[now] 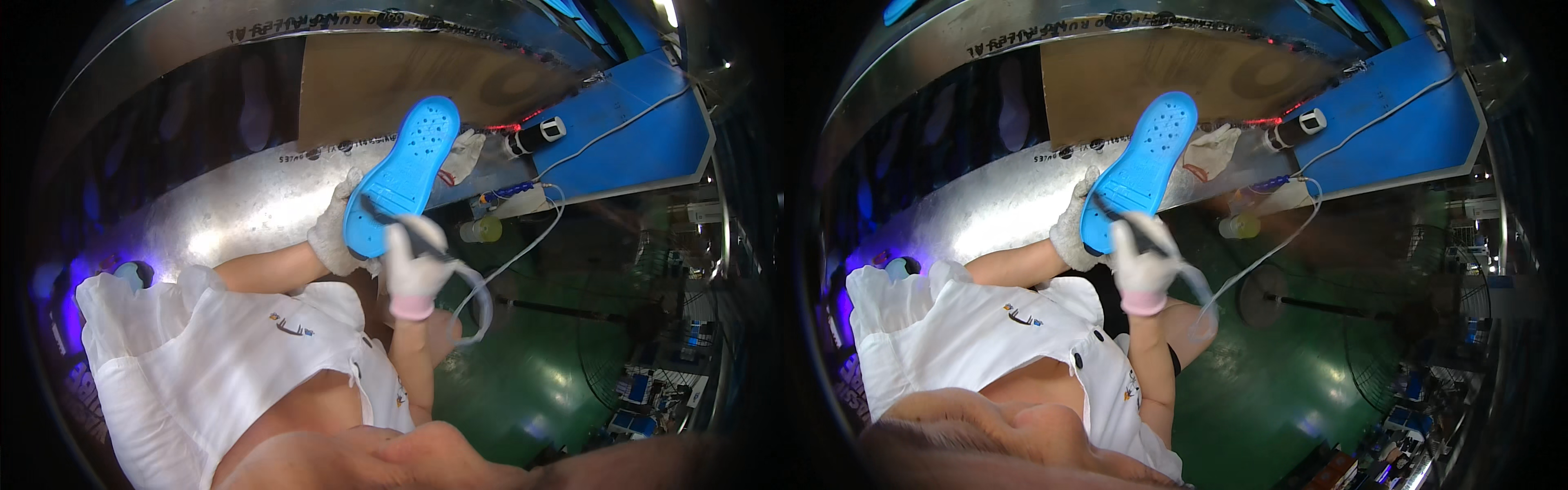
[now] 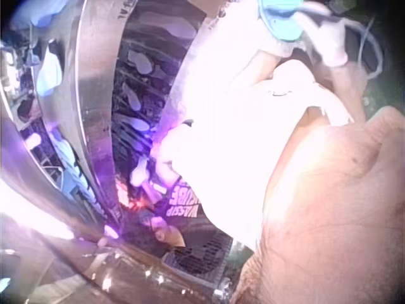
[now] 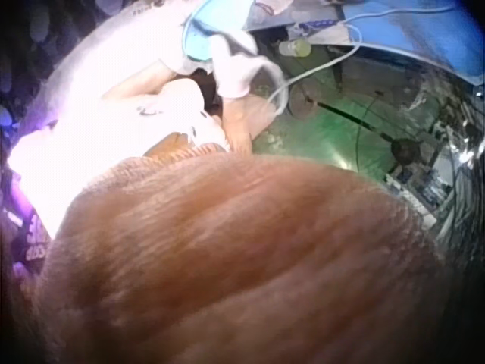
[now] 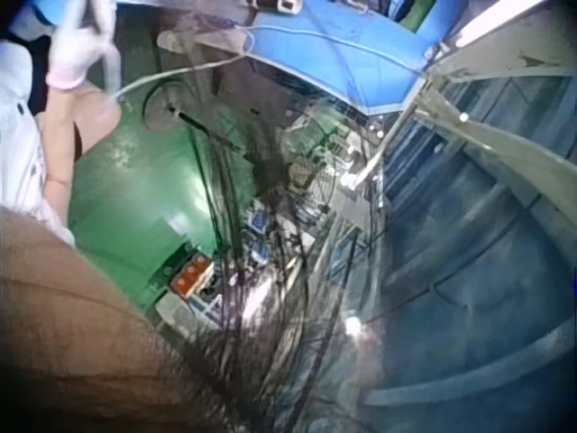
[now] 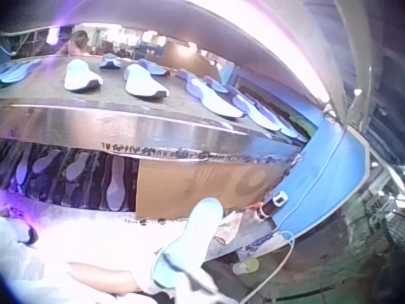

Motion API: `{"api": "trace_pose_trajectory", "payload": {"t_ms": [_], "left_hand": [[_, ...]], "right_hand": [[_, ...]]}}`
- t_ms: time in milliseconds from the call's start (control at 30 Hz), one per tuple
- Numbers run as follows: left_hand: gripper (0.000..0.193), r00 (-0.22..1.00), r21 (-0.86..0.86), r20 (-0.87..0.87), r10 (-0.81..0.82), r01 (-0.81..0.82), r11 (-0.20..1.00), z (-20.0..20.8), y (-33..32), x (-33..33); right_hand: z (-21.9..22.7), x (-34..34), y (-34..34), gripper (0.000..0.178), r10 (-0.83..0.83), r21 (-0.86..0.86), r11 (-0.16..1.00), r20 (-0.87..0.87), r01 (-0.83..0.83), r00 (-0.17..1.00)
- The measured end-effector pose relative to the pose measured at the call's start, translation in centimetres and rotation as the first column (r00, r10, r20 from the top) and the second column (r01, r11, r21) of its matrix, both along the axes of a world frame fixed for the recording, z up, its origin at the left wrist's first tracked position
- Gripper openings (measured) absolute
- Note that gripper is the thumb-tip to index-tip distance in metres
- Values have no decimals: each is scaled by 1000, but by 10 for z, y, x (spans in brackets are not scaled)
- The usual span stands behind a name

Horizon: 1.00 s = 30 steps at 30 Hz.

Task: The person applies a dark liquid to blue shoe soles using a brush, coating the bottom surfaces before setting them onto a moving conveyor belt.

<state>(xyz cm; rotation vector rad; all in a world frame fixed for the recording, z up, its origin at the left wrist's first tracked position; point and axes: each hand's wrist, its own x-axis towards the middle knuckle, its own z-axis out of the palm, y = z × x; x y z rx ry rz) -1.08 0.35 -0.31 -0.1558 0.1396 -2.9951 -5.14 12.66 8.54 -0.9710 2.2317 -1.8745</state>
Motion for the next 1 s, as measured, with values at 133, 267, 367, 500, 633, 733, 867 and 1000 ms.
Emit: {"api": "trace_pose_trajectory", "payload": {"t_ms": [133, 267, 367, 500, 633, 733, 867, 1000], "left_hand": [[82, 1000, -151, 3, -24, 24, 988, 12, -2, 2], [90, 999, -129, -30, 18, -22, 991, 14, -2, -4], [99, 992, -149, -129, -8, -12, 989, 15, -9, -5], [99, 999, -251, -26, 36, -42, 967, 20, -15, 0], [85, 979, -197, -169, -117, 82, 977, 38, -31, -8], [84, 991, -304, 117, -68, 101, 947, 50, -34, -9], [82, 914, -437, 268, -303, 396, 808, 44, -68, -7], [66, 830, -417, 525, -188, 444, 793, 37, -78, -13]], "right_hand": [[-10, 6, 0, 24, -102, 7, 992, -507, 123, 856], [3, 25, 3, 20, -23, 15, 1000, -80, 24, 997], [-18, 3, 3, 17, -214, -13, 977, -121, 214, 969], [-6, 36, 1, 20, -6, 33, 999, -454, 23, 891], [-6, 14, 5, 15, -263, -39, 965, -52, 261, 963], [-12, 34, 10, 20, -25, 80, 995, -414, 64, 910], [-4, 9, 11, 13, 1, -19, 1000, 186, 3, 983], [17, 1, 18, 26, 428, 382, 894, -573, -235, 699]]}}
